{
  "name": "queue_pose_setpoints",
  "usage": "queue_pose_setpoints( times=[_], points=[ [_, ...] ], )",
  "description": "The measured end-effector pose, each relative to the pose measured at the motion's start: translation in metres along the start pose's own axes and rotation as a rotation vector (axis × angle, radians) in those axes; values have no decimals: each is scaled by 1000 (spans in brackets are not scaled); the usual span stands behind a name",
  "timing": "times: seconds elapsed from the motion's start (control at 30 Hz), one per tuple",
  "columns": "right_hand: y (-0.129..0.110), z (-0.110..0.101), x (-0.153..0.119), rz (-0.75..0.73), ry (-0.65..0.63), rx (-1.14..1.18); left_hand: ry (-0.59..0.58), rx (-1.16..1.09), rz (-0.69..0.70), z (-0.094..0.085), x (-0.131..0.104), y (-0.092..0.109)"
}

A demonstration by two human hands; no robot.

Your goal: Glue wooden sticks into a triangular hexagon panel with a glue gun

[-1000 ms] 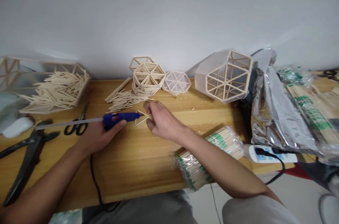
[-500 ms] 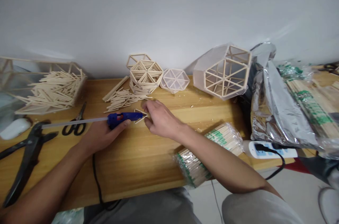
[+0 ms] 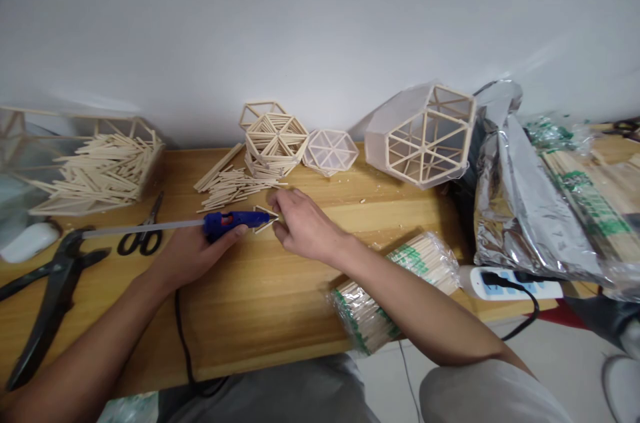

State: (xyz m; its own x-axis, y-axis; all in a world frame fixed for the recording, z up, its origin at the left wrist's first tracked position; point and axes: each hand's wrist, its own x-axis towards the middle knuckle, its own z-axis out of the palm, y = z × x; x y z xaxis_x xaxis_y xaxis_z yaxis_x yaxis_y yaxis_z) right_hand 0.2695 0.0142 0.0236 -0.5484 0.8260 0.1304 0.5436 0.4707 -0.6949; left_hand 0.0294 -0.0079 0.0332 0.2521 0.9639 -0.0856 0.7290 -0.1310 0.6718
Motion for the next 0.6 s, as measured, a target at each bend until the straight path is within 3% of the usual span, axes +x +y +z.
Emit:
queue_pose_setpoints(
  times=[0.43, 0.6],
  points=[
    [1, 1, -1, 5, 6, 1, 11, -21, 16, -1, 0, 0],
    [2, 1, -1, 15, 16, 12, 37, -44, -24, -10, -5, -9]
  ],
)
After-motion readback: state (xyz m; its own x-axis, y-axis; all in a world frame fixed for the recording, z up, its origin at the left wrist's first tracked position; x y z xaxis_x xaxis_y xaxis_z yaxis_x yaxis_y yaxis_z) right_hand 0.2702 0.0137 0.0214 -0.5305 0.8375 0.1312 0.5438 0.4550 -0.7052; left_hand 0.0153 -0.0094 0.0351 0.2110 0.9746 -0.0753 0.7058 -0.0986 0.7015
